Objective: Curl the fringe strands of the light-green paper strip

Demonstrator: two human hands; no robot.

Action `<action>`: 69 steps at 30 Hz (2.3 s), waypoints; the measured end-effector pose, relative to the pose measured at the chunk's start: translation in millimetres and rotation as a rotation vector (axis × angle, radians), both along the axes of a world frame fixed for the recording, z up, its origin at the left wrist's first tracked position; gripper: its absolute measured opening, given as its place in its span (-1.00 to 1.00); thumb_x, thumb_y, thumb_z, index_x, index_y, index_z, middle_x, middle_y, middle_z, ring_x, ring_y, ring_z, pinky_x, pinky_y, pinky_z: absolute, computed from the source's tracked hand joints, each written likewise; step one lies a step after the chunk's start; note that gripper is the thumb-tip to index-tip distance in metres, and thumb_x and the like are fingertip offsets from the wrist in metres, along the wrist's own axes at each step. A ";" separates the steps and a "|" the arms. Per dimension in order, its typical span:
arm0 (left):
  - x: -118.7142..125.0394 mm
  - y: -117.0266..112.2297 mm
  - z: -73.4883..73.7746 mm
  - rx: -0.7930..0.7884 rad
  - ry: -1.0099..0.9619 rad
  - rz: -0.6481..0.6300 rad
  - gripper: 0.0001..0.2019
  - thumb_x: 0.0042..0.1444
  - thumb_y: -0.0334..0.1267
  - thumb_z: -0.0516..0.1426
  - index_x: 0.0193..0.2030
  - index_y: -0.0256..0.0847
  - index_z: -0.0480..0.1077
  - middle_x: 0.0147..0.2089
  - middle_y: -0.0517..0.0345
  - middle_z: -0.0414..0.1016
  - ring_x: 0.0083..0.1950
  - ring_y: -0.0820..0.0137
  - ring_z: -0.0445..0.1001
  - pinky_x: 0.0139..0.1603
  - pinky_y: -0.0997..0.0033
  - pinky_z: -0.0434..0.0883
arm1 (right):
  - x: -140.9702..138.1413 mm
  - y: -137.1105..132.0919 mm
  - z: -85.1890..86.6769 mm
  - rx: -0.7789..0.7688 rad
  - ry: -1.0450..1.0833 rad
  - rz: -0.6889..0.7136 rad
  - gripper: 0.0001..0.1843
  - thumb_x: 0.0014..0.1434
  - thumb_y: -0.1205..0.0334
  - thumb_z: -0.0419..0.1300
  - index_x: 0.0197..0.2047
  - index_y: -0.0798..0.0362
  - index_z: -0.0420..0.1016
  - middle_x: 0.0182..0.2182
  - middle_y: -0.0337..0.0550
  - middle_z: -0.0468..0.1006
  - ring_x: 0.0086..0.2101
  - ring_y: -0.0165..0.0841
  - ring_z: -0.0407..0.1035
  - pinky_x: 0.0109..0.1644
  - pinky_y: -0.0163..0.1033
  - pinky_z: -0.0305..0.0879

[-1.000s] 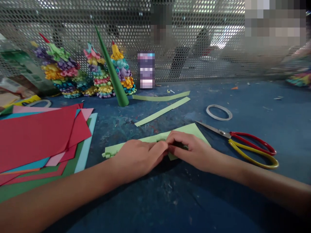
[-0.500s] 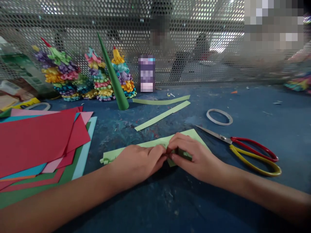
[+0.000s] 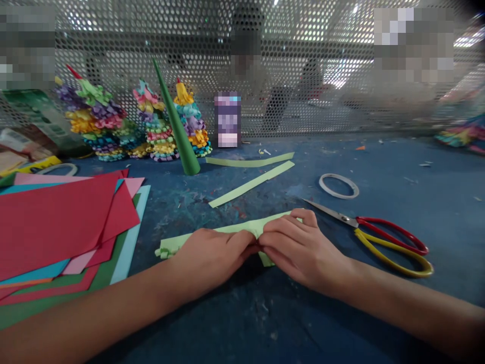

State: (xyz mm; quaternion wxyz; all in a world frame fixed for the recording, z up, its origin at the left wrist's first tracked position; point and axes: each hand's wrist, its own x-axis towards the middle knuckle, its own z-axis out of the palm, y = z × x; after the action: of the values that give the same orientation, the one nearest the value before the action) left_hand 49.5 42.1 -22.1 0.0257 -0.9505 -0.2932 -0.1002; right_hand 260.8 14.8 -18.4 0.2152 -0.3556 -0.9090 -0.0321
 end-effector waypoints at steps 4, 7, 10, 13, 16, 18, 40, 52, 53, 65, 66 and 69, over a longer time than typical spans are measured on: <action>-0.5 -0.8 0.7 -0.004 -0.004 -0.019 -0.72 0.34 -0.16 -0.19 -0.25 -0.17 0.25 -0.49 0.25 0.45 -0.50 0.41 0.47 -0.57 0.51 0.25 | -1.6 -1.3 -1.1 -0.002 0.002 -0.010 -0.87 0.25 0.33 0.00 -0.23 0.04 0.37 -0.30 -0.16 0.50 -0.30 -0.36 0.36 -0.07 -0.13 -0.04; 0.2 -1.2 1.3 -0.001 -0.010 -0.022 -0.73 0.34 -0.16 -0.18 -0.21 -0.18 0.26 -0.48 0.23 0.46 -0.50 0.40 0.47 -0.57 0.50 0.25 | -4.2 -0.7 -2.2 -0.062 0.076 -0.037 -0.91 0.21 0.34 0.02 -0.27 0.04 0.34 -0.33 -0.19 0.49 -0.30 -0.36 0.35 -0.07 -0.12 -0.04; 0.8 -1.9 2.6 -0.032 0.001 -0.017 -0.77 0.30 -0.12 -0.11 -0.15 -0.21 0.23 -0.44 0.20 0.48 -0.46 0.37 0.50 -0.53 0.48 0.30 | -7.2 1.0 -1.3 -0.197 0.164 -0.075 -0.94 0.13 0.38 0.05 -0.32 0.05 0.31 -0.37 -0.22 0.46 -0.30 -0.36 0.33 -0.10 -0.14 -0.02; -0.3 -2.5 2.7 -0.045 0.021 -0.021 -0.85 0.29 -0.21 -0.09 -0.12 -0.22 0.19 -0.42 0.22 0.49 -0.44 0.36 0.50 -0.52 0.47 0.31 | -9.3 3.4 0.5 -0.335 0.244 -0.079 -0.92 0.07 0.42 0.06 -0.36 0.04 0.28 -0.40 -0.27 0.43 -0.33 -0.40 0.31 -0.15 -0.18 0.01; -1.8 -2.3 1.3 0.026 0.002 -0.045 -0.90 0.27 -0.31 -0.10 -0.15 -0.19 0.18 -0.46 0.26 0.45 -0.51 0.37 0.47 -0.60 0.47 0.24 | -10.3 5.1 1.0 -0.427 0.297 -0.069 -0.88 0.03 0.46 0.07 -0.38 0.05 0.28 -0.43 -0.30 0.42 -0.35 -0.42 0.31 -0.19 -0.22 0.04; -2.0 -1.9 0.8 0.071 -0.001 -0.064 -0.92 0.25 -0.31 -0.09 -0.18 -0.18 0.19 -0.48 0.28 0.44 -0.54 0.38 0.45 -0.62 0.47 0.21 | -10.3 5.7 0.5 -0.459 0.305 -0.063 -0.88 0.03 0.46 0.07 -0.37 0.05 0.29 -0.42 -0.29 0.42 -0.35 -0.42 0.31 -0.19 -0.21 0.04; -4.9 -1.1 -4.5 0.102 -0.044 -0.101 -0.89 0.28 -0.31 -0.09 -0.20 -0.20 0.22 -0.47 0.27 0.42 -0.54 0.38 0.43 -0.59 0.44 0.25 | -5.5 1.2 -3.5 -0.208 0.189 -0.020 -0.88 0.16 0.40 0.09 -0.22 0.03 0.30 -0.31 -0.26 0.46 -0.26 -0.38 0.32 -0.06 -0.15 -0.06; 0.1 -3.0 -2.2 0.076 -0.050 -0.049 -0.90 0.29 -0.27 -0.12 -0.19 -0.19 0.17 -0.47 0.26 0.44 -0.55 0.36 0.46 -0.64 0.42 0.25 | -8.7 3.6 -2.1 -0.285 0.164 -0.077 -0.90 0.15 0.41 0.02 -0.30 0.04 0.29 -0.37 -0.26 0.42 -0.31 -0.39 0.28 -0.09 -0.17 -0.08; 0.0 -3.1 -2.2 0.069 -0.051 -0.048 -0.91 0.28 -0.27 -0.11 -0.19 -0.19 0.16 -0.47 0.26 0.44 -0.55 0.36 0.46 -0.64 0.43 0.25 | -8.9 3.9 -1.7 -0.303 0.169 -0.078 -0.90 0.14 0.42 0.02 -0.31 0.04 0.29 -0.37 -0.27 0.42 -0.32 -0.39 0.27 -0.10 -0.18 -0.08; -2.6 -1.9 -1.1 0.051 0.011 -0.068 -0.95 0.23 -0.32 -0.04 -0.18 -0.16 0.19 -0.45 0.30 0.43 -0.52 0.38 0.46 -0.57 0.44 0.29 | -9.3 2.7 -1.3 -0.328 0.162 -0.066 -0.89 0.11 0.43 0.02 -0.31 0.04 0.28 -0.38 -0.27 0.41 -0.32 -0.39 0.27 -0.11 -0.18 -0.07; -2.5 -2.0 -0.7 0.054 0.006 -0.064 -0.96 0.23 -0.31 -0.04 -0.19 -0.16 0.20 -0.45 0.30 0.43 -0.52 0.38 0.46 -0.57 0.45 0.29 | -9.0 2.5 -1.5 -0.321 0.161 -0.065 -0.90 0.13 0.42 0.02 -0.31 0.04 0.28 -0.38 -0.27 0.41 -0.32 -0.39 0.27 -0.11 -0.17 -0.07; -2.4 -1.9 -0.7 0.080 -0.015 -0.067 -0.95 0.24 -0.30 -0.05 -0.22 -0.18 0.20 -0.46 0.28 0.43 -0.53 0.39 0.45 -0.58 0.45 0.29 | -7.5 1.8 -2.0 -0.292 0.171 -0.062 -0.92 0.18 0.38 0.03 -0.27 0.03 0.29 -0.34 -0.25 0.42 -0.29 -0.38 0.29 -0.08 -0.16 -0.07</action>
State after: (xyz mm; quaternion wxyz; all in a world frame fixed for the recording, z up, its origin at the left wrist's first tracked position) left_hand 47.1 40.2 -22.8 0.0583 -0.9572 -0.2570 -0.1198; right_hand 253.3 16.6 -20.4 0.2368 -0.4126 -0.8708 0.1241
